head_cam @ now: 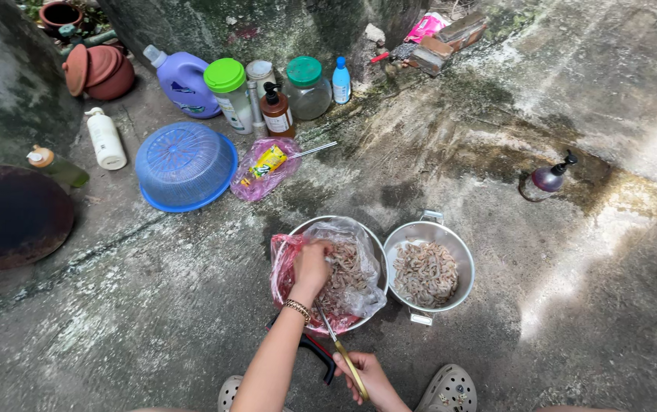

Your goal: The person picks up small shrimp from a plastic bag, trims them with a pair of scissors, and places them into a metal pot.

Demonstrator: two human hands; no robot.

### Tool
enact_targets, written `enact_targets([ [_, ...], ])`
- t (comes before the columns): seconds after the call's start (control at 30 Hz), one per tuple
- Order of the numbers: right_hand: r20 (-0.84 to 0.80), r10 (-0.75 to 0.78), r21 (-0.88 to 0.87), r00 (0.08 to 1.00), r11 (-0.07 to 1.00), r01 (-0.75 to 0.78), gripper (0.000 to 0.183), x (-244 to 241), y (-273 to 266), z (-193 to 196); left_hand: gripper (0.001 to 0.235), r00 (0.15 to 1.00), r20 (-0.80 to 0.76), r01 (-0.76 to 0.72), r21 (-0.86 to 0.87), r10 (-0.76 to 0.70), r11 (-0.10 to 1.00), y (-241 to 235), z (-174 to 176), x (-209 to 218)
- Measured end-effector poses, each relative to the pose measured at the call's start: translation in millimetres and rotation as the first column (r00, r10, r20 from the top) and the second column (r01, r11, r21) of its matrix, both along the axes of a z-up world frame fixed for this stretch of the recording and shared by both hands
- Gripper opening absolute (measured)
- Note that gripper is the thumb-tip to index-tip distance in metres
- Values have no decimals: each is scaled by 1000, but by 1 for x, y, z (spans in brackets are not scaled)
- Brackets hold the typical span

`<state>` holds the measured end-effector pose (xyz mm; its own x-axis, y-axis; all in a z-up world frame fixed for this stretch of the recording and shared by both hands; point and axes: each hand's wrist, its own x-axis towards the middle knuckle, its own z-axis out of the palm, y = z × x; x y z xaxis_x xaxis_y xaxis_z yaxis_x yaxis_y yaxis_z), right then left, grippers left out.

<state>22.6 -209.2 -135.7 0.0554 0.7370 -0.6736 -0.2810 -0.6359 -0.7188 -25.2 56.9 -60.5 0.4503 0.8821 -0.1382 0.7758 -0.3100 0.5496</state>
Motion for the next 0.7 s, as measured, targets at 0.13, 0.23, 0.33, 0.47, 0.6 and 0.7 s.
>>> enact_targets([
  [0.13,-13,3,-16,1000,1000,-3,53,0,0,-6,37,992,-125,2,35,2,999,5,-15,-1],
  [0.23,-15,-2,-34,1000,999,2,53,1,0,-11,31,999,-44,2,30,-1,1000,1,-13,-5],
  [0.33,2,-3,-19,1000,1000,3,52,2,-2,-16,34,998,34,-61,11,61,998,-3,-4,-22],
  [0.47,-13,-10,16,1000,1000,10,49,6,-1,-15,33,926,257,-231,-188,275,955,-10,-6,-54],
  [0.6,-79,-56,24,995,998,58,50,12,3,-2,32,765,576,-113,-321,288,940,-22,-18,-81],
  [0.7,-128,-94,71,987,992,103,44,13,1,9,30,723,639,-61,-321,263,945,-42,-1,-94],
])
